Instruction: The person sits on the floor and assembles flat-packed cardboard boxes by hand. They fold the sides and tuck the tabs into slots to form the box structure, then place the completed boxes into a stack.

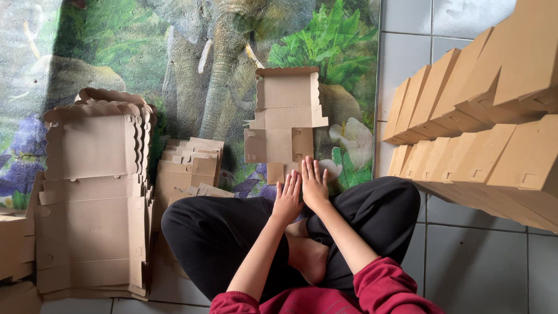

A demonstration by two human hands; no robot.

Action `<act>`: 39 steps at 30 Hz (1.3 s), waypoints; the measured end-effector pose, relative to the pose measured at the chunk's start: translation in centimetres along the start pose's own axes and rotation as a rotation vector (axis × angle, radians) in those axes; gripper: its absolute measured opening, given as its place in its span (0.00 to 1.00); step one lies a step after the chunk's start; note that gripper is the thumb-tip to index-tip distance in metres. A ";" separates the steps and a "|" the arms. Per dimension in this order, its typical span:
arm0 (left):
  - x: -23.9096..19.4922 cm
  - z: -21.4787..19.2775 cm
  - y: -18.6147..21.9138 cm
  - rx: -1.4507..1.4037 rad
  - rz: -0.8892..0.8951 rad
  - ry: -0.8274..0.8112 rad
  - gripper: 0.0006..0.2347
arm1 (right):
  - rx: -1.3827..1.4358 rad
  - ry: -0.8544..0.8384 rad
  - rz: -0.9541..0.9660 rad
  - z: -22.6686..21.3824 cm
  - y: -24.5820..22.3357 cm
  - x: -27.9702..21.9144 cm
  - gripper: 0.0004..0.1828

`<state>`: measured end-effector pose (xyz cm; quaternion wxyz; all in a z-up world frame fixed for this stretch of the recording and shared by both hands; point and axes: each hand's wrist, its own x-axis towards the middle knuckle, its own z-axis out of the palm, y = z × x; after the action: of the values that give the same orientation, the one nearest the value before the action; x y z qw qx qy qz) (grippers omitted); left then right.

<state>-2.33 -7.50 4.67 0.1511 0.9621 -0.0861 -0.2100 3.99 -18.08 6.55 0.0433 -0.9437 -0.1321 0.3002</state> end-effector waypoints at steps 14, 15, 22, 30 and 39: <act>0.4 -1.1 0.1 -0.084 -0.010 -0.062 0.38 | 0.005 0.139 0.043 -3.9 0.3 8.0 0.40; 0.4 -1.1 0.0 -0.090 -0.007 -0.065 0.38 | -0.013 0.154 0.044 -4.1 0.4 8.7 0.39; 0.5 -0.8 -0.1 -0.111 -0.006 -0.058 0.36 | -0.034 0.160 0.044 -2.7 0.2 8.9 0.37; 0.8 -0.6 -1.1 -0.260 0.025 0.075 0.28 | -0.073 0.048 -0.021 0.9 -1.2 2.5 0.36; 1.3 -2.8 -3.5 -0.831 -0.398 0.861 0.15 | -0.094 -0.035 -0.084 2.5 -0.4 -0.9 0.39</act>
<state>0.40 -3.80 5.40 0.4912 0.8190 0.2521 0.1561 1.74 -17.92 5.13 0.0092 -0.9328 -0.1864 0.3082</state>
